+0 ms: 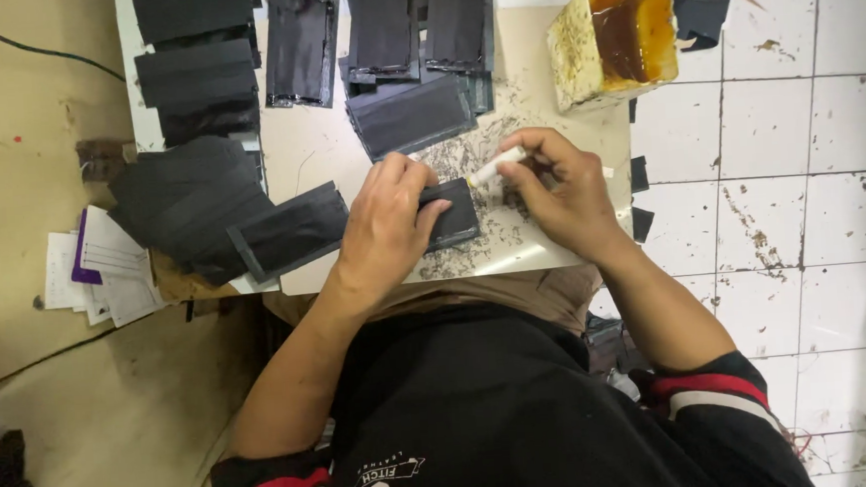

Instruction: Applying glue to small leather pieces using a spatula

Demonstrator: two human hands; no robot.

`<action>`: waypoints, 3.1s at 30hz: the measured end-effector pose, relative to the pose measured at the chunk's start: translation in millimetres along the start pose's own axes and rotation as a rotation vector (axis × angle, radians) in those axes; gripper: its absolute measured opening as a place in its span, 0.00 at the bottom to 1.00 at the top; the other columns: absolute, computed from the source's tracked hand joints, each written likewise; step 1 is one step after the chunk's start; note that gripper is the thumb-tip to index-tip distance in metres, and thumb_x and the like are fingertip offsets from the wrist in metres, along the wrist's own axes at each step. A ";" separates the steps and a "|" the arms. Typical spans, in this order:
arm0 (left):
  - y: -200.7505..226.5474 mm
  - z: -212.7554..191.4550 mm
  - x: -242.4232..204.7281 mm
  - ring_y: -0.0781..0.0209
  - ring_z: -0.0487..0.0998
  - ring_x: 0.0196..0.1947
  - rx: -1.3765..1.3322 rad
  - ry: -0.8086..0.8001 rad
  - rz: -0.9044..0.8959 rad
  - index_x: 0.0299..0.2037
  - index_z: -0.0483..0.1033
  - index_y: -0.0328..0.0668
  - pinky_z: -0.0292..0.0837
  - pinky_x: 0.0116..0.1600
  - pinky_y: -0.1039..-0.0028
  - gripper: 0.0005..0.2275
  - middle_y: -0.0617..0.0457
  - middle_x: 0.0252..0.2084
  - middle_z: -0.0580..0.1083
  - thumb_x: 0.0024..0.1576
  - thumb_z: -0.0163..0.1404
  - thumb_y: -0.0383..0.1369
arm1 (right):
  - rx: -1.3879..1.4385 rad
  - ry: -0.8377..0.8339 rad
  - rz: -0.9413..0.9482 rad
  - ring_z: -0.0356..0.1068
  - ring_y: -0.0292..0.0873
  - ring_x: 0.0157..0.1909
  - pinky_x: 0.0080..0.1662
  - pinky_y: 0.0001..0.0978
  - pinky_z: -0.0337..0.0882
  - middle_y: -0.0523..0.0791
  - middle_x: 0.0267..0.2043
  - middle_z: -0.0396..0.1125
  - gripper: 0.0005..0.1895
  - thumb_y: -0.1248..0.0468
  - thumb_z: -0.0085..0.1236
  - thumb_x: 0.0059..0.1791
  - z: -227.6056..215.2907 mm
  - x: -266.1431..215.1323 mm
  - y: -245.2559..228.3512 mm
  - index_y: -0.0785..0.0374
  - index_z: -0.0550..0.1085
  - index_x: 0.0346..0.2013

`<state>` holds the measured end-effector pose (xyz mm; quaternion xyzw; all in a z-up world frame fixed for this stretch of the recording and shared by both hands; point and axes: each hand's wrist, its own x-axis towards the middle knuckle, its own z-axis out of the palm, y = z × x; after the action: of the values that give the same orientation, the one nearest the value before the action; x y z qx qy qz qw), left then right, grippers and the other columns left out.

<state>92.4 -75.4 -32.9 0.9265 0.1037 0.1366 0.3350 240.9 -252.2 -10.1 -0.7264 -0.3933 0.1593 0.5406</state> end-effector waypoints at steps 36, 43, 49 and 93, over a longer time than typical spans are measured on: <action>2.2 2.5 -1.8 0.42 0.75 0.41 -0.011 0.008 -0.019 0.41 0.75 0.34 0.74 0.46 0.59 0.10 0.48 0.39 0.66 0.54 0.62 0.27 | -0.426 -0.128 -0.365 0.74 0.55 0.36 0.39 0.41 0.75 0.51 0.34 0.75 0.07 0.70 0.61 0.52 7.6 -33.2 -14.9 0.67 0.78 0.45; 1.0 0.6 -2.7 0.43 0.75 0.37 0.029 -0.049 0.000 0.42 0.74 0.35 0.73 0.43 0.59 0.11 0.50 0.35 0.66 0.54 0.62 0.28 | -0.270 -0.125 -0.222 0.73 0.54 0.33 0.39 0.43 0.75 0.50 0.31 0.74 0.11 0.74 0.63 0.48 -35.5 -31.5 -25.0 0.66 0.80 0.45; 42.4 -50.2 2.7 0.49 0.74 0.35 -0.195 -0.098 -0.061 0.36 0.71 0.41 0.66 0.44 0.63 0.05 0.49 0.34 0.73 0.60 0.54 0.31 | -0.700 0.213 -0.410 0.63 0.48 0.35 0.37 0.38 0.65 0.53 0.37 0.67 0.09 0.71 0.62 0.63 -126.1 9.8 -31.2 0.73 0.70 0.44; -32.4 8.6 -1.1 0.58 0.81 0.24 -0.453 0.103 -0.378 0.53 0.77 0.41 0.76 0.27 0.72 0.21 0.45 0.34 0.77 0.48 0.65 0.29 | 0.292 0.097 0.035 0.63 0.35 0.22 0.32 0.24 0.68 0.46 0.20 0.69 0.13 0.69 0.63 0.51 9.3 6.3 -4.3 0.69 0.77 0.50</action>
<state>90.9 -56.4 -60.4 0.7842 0.2580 0.1386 0.5470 237.2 -240.9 -8.4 -0.6536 -0.3267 0.1891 0.6560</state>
